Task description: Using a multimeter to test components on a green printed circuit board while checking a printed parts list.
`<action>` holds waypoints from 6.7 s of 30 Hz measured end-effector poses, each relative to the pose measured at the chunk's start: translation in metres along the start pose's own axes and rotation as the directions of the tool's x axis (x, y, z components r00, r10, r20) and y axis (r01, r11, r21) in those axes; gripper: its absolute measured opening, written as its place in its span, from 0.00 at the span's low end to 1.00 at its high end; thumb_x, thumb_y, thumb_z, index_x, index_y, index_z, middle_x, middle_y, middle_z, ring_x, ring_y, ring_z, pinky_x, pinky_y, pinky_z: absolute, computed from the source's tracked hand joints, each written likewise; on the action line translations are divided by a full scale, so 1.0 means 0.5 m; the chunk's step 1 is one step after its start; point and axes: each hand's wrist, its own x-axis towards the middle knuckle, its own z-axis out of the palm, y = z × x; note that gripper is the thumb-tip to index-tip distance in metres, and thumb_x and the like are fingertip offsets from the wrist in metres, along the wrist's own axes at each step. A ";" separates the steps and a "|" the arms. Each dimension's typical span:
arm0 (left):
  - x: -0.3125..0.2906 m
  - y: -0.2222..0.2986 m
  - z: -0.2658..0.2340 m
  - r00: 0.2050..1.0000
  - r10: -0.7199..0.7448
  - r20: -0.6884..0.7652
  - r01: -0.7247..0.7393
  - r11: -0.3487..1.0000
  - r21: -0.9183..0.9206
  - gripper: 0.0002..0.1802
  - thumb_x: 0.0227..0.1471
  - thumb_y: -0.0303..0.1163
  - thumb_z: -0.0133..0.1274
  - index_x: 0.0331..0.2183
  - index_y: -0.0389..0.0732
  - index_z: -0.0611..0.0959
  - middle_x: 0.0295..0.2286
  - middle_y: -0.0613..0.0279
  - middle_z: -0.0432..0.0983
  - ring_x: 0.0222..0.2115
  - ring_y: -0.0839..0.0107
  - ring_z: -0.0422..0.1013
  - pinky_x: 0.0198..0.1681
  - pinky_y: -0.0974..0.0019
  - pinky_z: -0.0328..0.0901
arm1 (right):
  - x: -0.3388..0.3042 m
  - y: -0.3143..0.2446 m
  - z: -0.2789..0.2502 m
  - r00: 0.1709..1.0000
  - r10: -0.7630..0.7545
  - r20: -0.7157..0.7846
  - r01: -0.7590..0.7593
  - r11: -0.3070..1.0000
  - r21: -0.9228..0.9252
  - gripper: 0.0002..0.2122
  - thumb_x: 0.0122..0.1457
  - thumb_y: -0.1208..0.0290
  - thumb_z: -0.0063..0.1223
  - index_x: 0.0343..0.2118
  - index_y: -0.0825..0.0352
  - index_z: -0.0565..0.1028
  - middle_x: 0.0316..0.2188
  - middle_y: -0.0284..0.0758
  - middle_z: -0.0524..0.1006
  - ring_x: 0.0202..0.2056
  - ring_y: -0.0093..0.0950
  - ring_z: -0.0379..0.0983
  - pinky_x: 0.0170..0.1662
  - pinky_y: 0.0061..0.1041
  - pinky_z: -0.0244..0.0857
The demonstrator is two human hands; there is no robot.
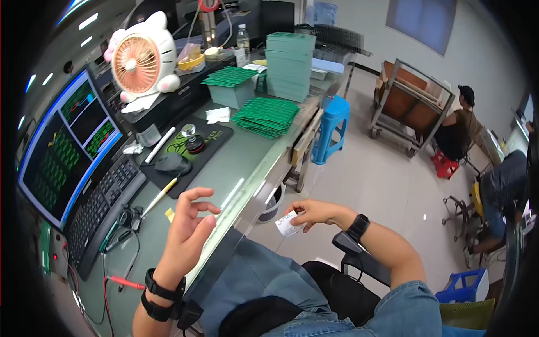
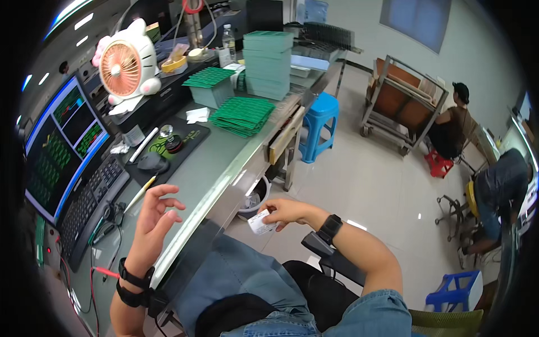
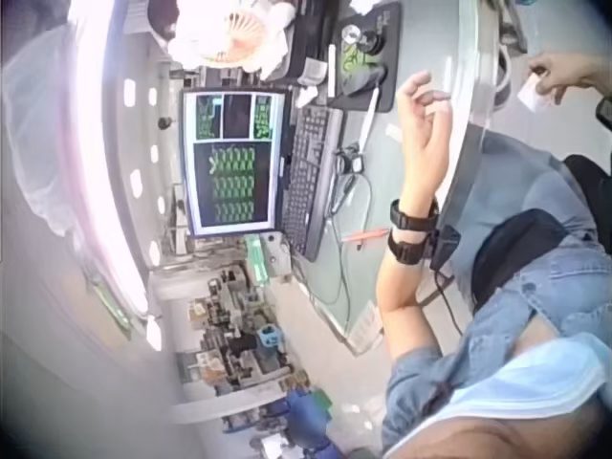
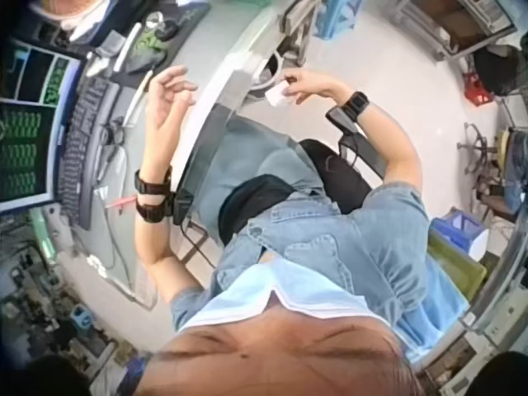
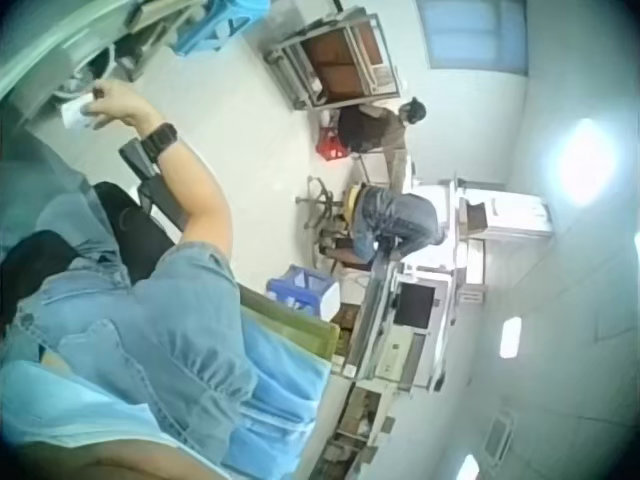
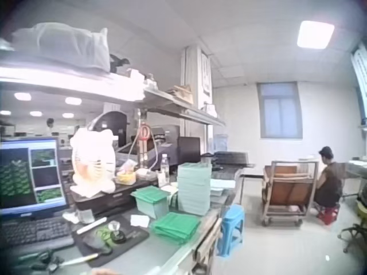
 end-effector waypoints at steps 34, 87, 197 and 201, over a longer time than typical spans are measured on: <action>-0.147 0.114 -0.004 0.762 -0.647 -0.019 0.555 0.638 0.534 0.12 0.59 0.30 0.44 0.25 0.36 0.74 0.19 0.67 0.66 0.22 0.78 0.61 0.27 0.73 0.58 | -0.236 0.172 0.063 0.970 0.155 -0.187 -0.231 0.827 -0.513 0.19 0.59 0.51 0.43 0.43 0.62 0.73 0.41 0.39 0.75 0.44 0.40 0.71 0.45 0.36 0.66; -0.100 0.214 -0.244 0.728 -0.685 -0.021 0.683 0.727 -0.071 0.18 0.60 0.41 0.41 0.27 0.37 0.75 0.20 0.60 0.69 0.25 0.70 0.66 0.30 0.65 0.61 | -0.145 -0.412 -0.111 0.771 0.096 -0.630 -0.166 0.985 -0.053 0.13 0.60 0.64 0.49 0.41 0.68 0.73 0.34 0.38 0.77 0.36 0.28 0.74 0.42 0.27 0.67; 0.707 0.311 0.062 0.791 -0.506 -0.343 0.247 0.778 -0.578 0.24 0.51 0.32 0.57 0.48 0.34 0.70 0.41 0.61 0.73 0.43 0.75 0.68 0.49 0.67 0.62 | 0.053 -0.789 -0.643 0.981 -0.195 -0.013 0.184 0.945 -0.269 0.28 0.55 0.57 0.58 0.52 0.73 0.66 0.38 0.40 0.76 0.40 0.27 0.73 0.44 0.25 0.67; 0.878 0.314 0.070 0.769 -0.589 -0.246 0.303 0.677 -0.671 0.18 0.54 0.37 0.55 0.41 0.36 0.73 0.37 0.64 0.74 0.35 0.78 0.71 0.41 0.72 0.66 | 0.116 -0.801 -0.804 0.943 -0.312 -0.116 0.244 0.885 -0.396 0.30 0.56 0.44 0.48 0.41 0.75 0.73 0.33 0.47 0.77 0.34 0.36 0.76 0.37 0.31 0.67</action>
